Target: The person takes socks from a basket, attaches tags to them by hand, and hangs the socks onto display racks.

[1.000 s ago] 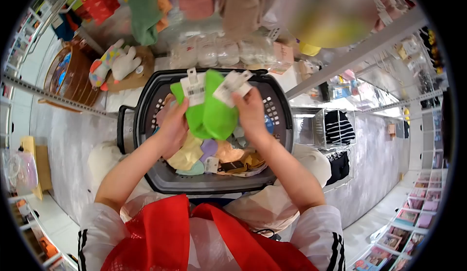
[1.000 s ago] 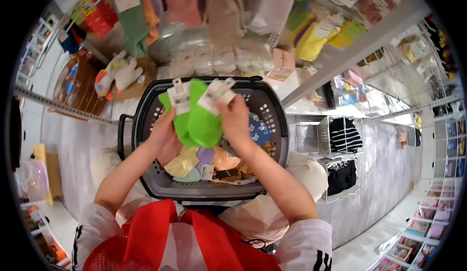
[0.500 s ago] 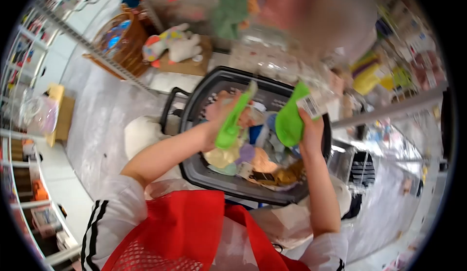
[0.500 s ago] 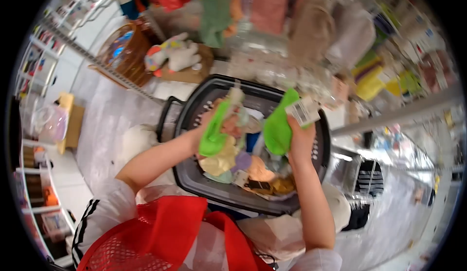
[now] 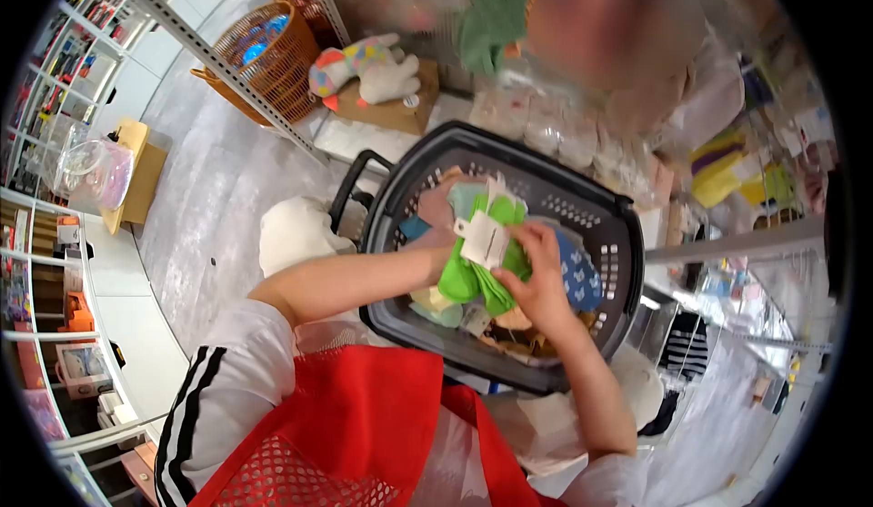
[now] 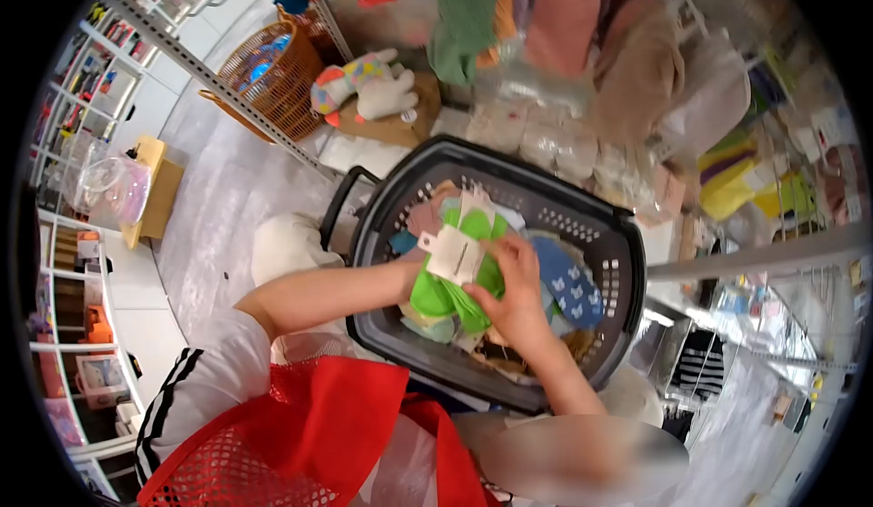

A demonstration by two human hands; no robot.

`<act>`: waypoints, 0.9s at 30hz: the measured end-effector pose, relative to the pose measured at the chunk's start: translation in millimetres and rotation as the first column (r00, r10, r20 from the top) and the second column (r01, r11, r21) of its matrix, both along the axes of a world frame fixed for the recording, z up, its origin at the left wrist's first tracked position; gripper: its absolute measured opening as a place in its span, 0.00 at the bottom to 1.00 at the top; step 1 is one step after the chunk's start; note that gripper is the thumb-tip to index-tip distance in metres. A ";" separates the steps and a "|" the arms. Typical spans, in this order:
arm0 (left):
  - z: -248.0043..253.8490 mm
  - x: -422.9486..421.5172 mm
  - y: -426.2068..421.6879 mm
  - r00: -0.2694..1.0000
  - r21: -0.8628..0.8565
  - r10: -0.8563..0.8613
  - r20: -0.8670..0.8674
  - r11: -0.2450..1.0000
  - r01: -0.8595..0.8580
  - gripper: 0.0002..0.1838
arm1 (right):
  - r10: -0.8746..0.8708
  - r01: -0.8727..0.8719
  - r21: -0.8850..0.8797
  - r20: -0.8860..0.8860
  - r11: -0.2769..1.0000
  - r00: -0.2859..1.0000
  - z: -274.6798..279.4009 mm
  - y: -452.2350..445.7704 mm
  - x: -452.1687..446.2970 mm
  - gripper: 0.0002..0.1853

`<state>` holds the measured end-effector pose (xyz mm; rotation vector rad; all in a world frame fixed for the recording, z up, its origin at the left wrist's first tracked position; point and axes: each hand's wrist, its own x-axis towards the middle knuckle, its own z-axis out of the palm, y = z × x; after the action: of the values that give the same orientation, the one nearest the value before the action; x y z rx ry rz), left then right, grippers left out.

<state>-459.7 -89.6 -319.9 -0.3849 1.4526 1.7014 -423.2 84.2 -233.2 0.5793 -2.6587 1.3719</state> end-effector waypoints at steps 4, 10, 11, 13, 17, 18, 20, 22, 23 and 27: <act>-19.3 -2.2 1.4 0.999 0.036 -0.025 0.037 0.999 0.024 0.21 | -0.118 0.121 -0.011 0.131 0.993 0.984 -7.8 0.9 -0.1 0.37; -30.5 -9.8 -4.9 0.993 0.173 -0.030 0.118 0.985 0.009 0.23 | -0.158 0.283 -0.142 0.564 0.949 0.811 -20.6 5.4 -0.9 0.29; -32.1 -11.3 -5.0 0.991 0.209 -0.029 0.128 0.978 0.002 0.23 | -0.144 0.297 -0.168 0.593 0.940 0.792 -16.4 7.3 -3.9 0.29; -34.2 -14.4 -1.2 0.988 0.303 -0.022 0.155 0.953 -0.026 0.23 | -0.110 0.323 -0.218 0.649 0.921 0.753 -11.8 10.6 -10.0 0.28; 4.8 -24.9 21.6 0.979 0.513 0.034 0.200 0.848 -0.134 0.26 | -0.136 0.448 -0.358 0.637 0.819 0.758 -11.9 13.9 -15.9 0.22; 50.6 -20.4 28.1 0.992 0.412 0.089 0.087 0.903 -0.117 0.25 | -0.156 0.485 -0.388 0.633 0.784 0.758 -8.0 13.7 -17.0 0.21; 86.0 -21.3 29.8 0.980 0.512 0.117 0.163 0.839 -0.185 0.25 | -0.184 0.534 -0.409 0.641 0.740 0.745 -3.6 16.7 -19.1 0.19; 90.5 -23.7 26.5 0.972 0.609 0.067 0.223 0.769 -0.193 0.25 | -0.158 0.605 -0.498 0.677 0.622 0.719 -8.7 20.2 -20.2 0.18; 89.0 -24.8 26.2 0.979 0.568 0.070 0.191 0.806 -0.169 0.24 | -0.141 0.635 -0.535 0.693 0.557 0.707 -10.4 21.4 -20.4 0.18; 76.1 -31.3 24.2 0.994 0.490 0.091 0.056 0.865 -0.107 0.21 | -0.193 0.652 -0.577 0.658 0.491 0.728 -10.9 24.9 -20.9 0.17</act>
<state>-491.0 -65.4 -243.8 -0.2033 0.9335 2.0618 -444.1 109.0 -244.1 -0.6494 -1.8226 2.4598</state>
